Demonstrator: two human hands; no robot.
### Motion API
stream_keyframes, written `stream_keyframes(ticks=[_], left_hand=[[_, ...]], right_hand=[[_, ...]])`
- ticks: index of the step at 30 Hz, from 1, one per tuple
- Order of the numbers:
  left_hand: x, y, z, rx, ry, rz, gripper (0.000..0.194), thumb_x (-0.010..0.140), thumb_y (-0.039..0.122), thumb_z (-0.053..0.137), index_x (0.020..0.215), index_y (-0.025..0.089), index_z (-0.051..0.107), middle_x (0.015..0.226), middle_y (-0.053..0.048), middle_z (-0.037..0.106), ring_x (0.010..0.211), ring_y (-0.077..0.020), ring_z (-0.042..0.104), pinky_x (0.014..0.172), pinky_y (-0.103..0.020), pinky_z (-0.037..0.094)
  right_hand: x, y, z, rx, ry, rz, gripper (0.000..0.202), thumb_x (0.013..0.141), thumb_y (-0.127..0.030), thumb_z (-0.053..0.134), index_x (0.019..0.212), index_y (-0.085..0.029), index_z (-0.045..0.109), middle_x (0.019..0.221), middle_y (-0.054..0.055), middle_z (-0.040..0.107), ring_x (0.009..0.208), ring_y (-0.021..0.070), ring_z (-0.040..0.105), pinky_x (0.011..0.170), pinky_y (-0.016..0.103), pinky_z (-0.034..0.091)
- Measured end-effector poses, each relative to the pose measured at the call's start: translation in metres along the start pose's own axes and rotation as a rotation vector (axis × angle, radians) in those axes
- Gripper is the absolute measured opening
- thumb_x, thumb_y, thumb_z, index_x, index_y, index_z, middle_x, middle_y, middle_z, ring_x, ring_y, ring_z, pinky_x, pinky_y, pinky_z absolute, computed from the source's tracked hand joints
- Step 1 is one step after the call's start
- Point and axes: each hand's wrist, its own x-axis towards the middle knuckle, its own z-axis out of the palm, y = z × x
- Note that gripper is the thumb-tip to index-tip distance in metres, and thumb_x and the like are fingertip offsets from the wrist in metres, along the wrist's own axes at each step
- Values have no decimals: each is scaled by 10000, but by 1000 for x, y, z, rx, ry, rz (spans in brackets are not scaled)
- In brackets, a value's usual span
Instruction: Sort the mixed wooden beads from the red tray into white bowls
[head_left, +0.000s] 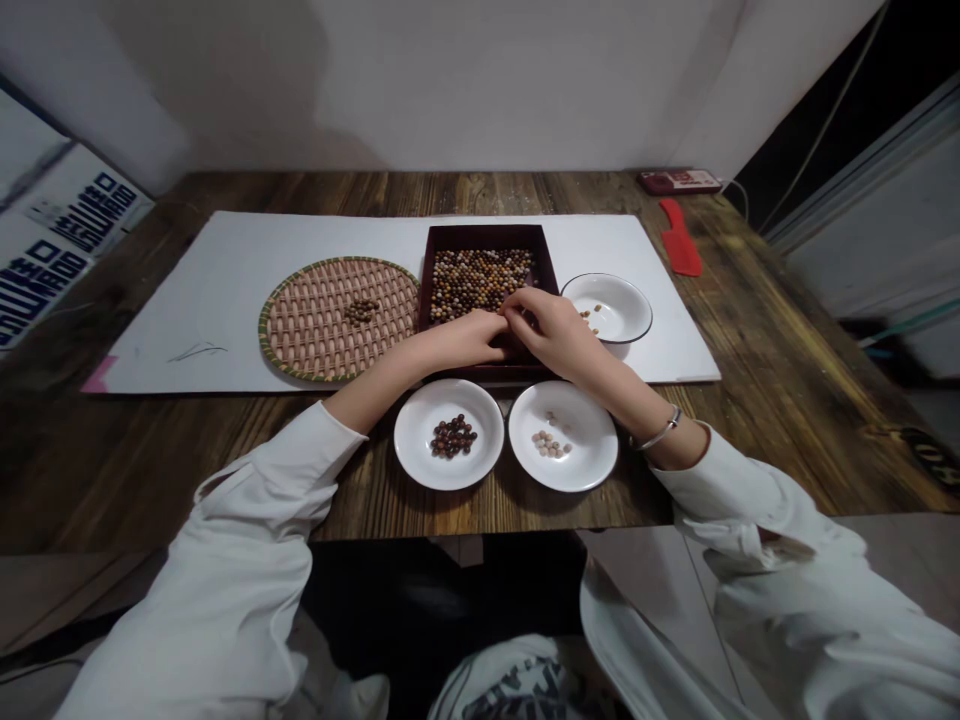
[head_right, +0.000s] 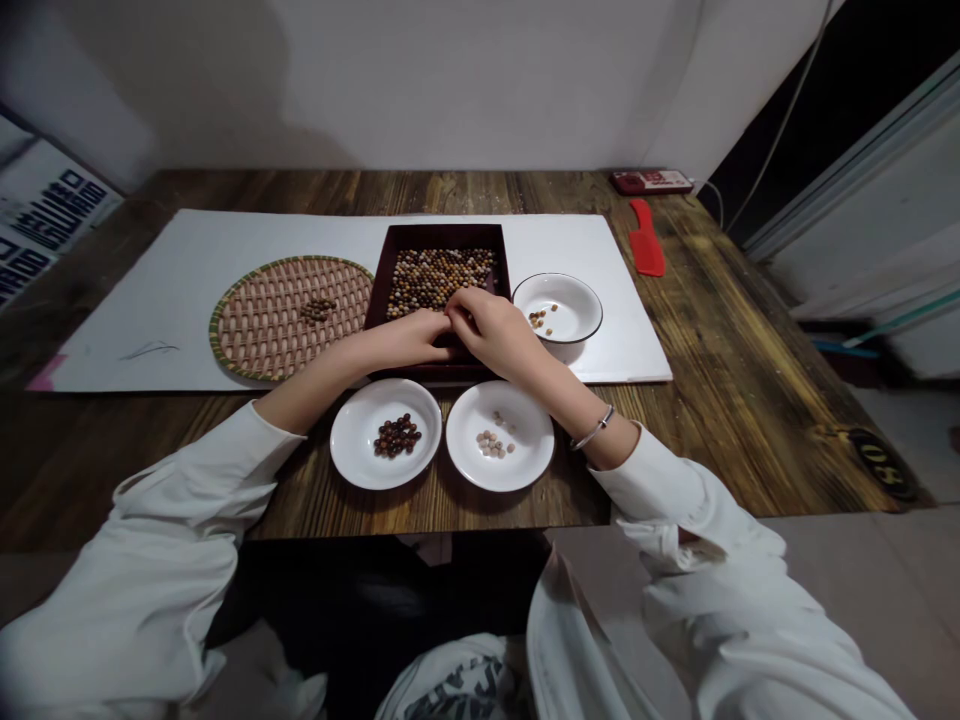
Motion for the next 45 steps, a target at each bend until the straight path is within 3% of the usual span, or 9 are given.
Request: stream_keyframes(ticks=[5,15,18,24,29,34,45], left_hand=[[1,0,0,-6,-28,-19,244,758,104,548,981,83,645,1039,-104,696,923,-209,646,835,-312,500],[2,-3,2,-38,-2,-20,252,804,148,532,1027,77,627,1092,-122,678,996,-228,621,901,-349,474],[1,-1,0,-191,3,-9,223,833,205,535,1000,94,631,1037,-89,685,975,-208,613,891,-335,473],[-4,3,-9,-703,-104,6,197,859,297,555,884,106,595,784,-28,634,737,-134,599,776,-301,488],[-9,9,-16,-875,-150,-75,174,828,282,623,848,111,593,768,-14,613,680,-94,570,755,-281,478],[-10,11,-19,-886,-175,-136,130,830,243,618,857,116,615,812,-31,642,656,-75,554,707,-247,471],[-10,6,-20,-658,-252,-33,253,794,302,623,988,142,648,973,-59,692,853,-146,628,772,-278,483]], right_hand=[[0,1,1,-6,-15,-1,161,883,-192,446,879,-162,605,859,58,658,757,167,576,687,260,395],[1,1,1,-11,-24,6,155,883,-189,445,896,-160,597,879,68,652,783,176,577,701,267,392],[1,0,0,-11,-14,-1,149,890,-191,440,871,-157,583,856,62,635,767,167,562,685,258,372],[0,-5,-3,-22,-37,67,272,943,-255,387,695,-186,473,626,-8,494,589,124,437,577,253,265],[-1,-8,-5,-4,-68,112,295,951,-281,380,682,-189,456,580,-28,444,555,111,392,560,252,230],[-1,-8,-6,-20,-90,119,285,948,-273,377,702,-180,487,588,-21,474,557,107,391,559,249,226],[-1,-8,-5,-68,-104,101,310,950,-284,387,688,-175,512,587,-18,485,534,101,380,550,252,222]])
